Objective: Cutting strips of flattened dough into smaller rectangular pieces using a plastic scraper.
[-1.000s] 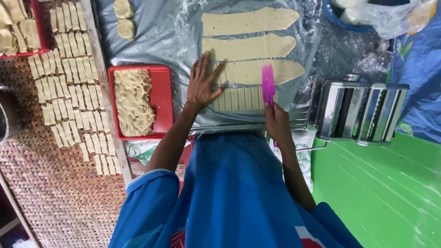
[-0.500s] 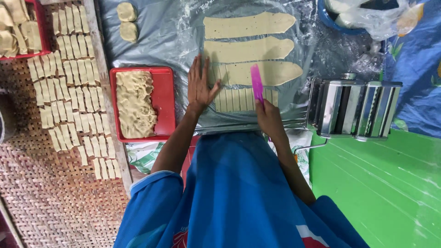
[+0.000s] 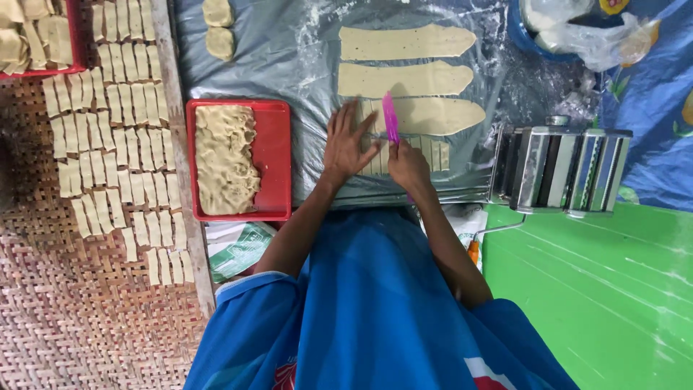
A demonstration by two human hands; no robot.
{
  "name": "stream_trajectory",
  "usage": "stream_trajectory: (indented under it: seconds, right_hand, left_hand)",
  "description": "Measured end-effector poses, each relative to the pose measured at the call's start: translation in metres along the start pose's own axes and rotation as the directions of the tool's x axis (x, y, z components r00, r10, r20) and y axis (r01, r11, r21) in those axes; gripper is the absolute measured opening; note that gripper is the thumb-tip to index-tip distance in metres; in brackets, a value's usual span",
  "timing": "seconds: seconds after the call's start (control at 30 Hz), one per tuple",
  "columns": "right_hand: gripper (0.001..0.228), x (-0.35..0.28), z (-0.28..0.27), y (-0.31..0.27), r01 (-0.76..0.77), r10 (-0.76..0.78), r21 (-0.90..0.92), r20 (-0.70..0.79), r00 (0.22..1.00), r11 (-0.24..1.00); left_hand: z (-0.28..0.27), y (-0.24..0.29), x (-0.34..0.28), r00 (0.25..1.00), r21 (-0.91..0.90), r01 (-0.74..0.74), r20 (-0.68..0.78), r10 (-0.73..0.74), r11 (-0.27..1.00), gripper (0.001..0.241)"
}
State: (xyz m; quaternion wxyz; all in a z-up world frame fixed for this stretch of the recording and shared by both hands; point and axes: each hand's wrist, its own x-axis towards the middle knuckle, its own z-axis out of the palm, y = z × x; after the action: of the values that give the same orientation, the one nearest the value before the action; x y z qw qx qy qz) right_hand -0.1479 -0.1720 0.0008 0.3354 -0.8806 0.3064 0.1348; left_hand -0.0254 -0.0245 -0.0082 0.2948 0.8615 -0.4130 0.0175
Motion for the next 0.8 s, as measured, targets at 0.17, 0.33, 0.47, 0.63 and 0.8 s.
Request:
stream_trajectory:
  seconds: [0.17,0.33,0.47,0.63,0.8]
  right_hand:
    - [0.060,0.006,0.007,0.002,-0.015,0.015,-0.034,-0.001,1.000,0.999]
    - [0.057,0.000,-0.004,-0.017,-0.048,0.049,-0.067,0.026,0.998,0.997]
    - [0.055,-0.005,-0.007,-0.024,-0.027,0.027,-0.006,0.002,1.000,1.000]
    - [0.049,-0.003,0.001,-0.033,-0.068,0.069,-0.038,0.019,0.997,0.997]
    - [0.055,-0.002,0.000,-0.040,-0.144,0.146,-0.075,0.017,0.989,0.987]
  left_hand:
    - [0.005,-0.002,-0.002,0.999,0.002,0.006,0.034,-0.006,1.000,0.063]
    - [0.000,0.001,0.000,0.998,0.001,-0.005,0.056,0.005,1.000,0.063]
    - [-0.001,0.000,0.000,0.997,0.008,-0.004,0.078,0.004,1.000,0.064]
    - [0.003,-0.002,-0.002,0.996,-0.004,-0.004,0.091,0.004,1.000,0.064]
    - [0.003,-0.003,-0.001,0.996,0.022,-0.026,0.084,0.024,0.999,0.064]
